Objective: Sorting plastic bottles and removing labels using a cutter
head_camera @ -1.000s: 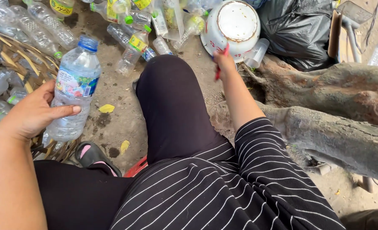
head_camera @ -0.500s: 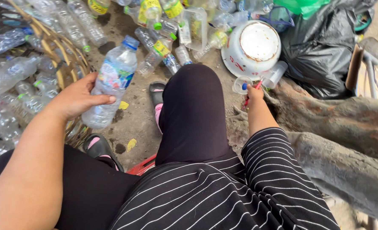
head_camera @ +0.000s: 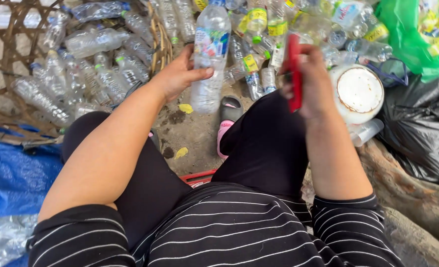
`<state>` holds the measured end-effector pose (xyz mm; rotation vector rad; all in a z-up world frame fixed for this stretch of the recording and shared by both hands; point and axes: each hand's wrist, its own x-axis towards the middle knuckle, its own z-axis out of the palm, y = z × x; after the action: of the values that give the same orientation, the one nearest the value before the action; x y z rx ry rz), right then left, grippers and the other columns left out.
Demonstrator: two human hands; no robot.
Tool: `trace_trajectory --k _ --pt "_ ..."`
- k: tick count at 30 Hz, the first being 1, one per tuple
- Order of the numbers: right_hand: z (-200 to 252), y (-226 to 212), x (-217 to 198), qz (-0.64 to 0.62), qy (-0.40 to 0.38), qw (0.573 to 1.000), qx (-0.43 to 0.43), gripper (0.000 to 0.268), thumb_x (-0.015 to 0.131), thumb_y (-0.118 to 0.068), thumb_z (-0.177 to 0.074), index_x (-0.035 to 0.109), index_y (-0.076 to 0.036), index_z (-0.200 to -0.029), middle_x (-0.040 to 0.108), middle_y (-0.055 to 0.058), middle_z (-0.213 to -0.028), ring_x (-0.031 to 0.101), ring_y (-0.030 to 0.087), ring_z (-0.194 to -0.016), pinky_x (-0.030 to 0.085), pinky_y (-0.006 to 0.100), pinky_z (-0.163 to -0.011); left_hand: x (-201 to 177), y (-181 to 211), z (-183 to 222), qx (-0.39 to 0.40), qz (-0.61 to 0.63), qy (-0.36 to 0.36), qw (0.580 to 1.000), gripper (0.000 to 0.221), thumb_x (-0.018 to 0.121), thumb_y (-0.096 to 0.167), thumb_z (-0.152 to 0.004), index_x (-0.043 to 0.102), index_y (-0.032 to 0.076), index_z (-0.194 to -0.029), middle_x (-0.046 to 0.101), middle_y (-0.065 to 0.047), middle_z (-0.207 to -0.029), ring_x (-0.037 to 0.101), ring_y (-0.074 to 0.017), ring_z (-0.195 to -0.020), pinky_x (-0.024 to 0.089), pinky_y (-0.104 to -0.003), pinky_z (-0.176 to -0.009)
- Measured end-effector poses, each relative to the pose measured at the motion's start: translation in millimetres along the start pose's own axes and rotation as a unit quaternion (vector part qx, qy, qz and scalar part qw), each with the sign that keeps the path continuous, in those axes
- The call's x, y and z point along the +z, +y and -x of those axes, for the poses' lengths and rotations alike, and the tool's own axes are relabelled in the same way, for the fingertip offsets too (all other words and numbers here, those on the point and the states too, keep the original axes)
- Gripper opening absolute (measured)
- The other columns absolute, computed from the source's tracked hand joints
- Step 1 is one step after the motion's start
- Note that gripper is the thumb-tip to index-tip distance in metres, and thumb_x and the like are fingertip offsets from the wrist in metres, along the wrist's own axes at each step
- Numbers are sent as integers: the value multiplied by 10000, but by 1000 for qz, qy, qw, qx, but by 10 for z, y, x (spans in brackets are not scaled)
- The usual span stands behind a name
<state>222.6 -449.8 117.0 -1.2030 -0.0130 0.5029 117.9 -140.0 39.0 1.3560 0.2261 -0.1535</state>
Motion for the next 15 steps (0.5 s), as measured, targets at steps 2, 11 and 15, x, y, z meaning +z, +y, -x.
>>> trace_trajectory --k 2,11,15 --pt "107 88 496 98 -118 987 44 281 454 -341 -1083 457 -192 -1321 652 101 -987 505 125 -572 359 213 -443 16 10 -26 11 34 8 999 873 771 144 -848 267 81 -1559 669 -208 -1323 713 -324 -1163 578 -485 -1000" --pt "3 618 1021 65 -199 978 -11 320 493 -254 -1085 408 -103 -1354 618 112 -989 513 110 -592 393 208 -478 -33 -30 -52 94 47 71 992 788 808 132 -873 330 67 -1496 715 -166 -1275 719 -240 -1165 574 -340 -1000" --pt "-22 623 1061 62 -196 979 -3 311 499 -270 -1083 416 -123 -1345 616 110 -991 502 109 -592 373 200 -472 -22 -14 -15 94 18 77 992 809 820 174 -864 323 46 -1489 722 -168 -1272 738 -240 -1137 596 -346 -964"
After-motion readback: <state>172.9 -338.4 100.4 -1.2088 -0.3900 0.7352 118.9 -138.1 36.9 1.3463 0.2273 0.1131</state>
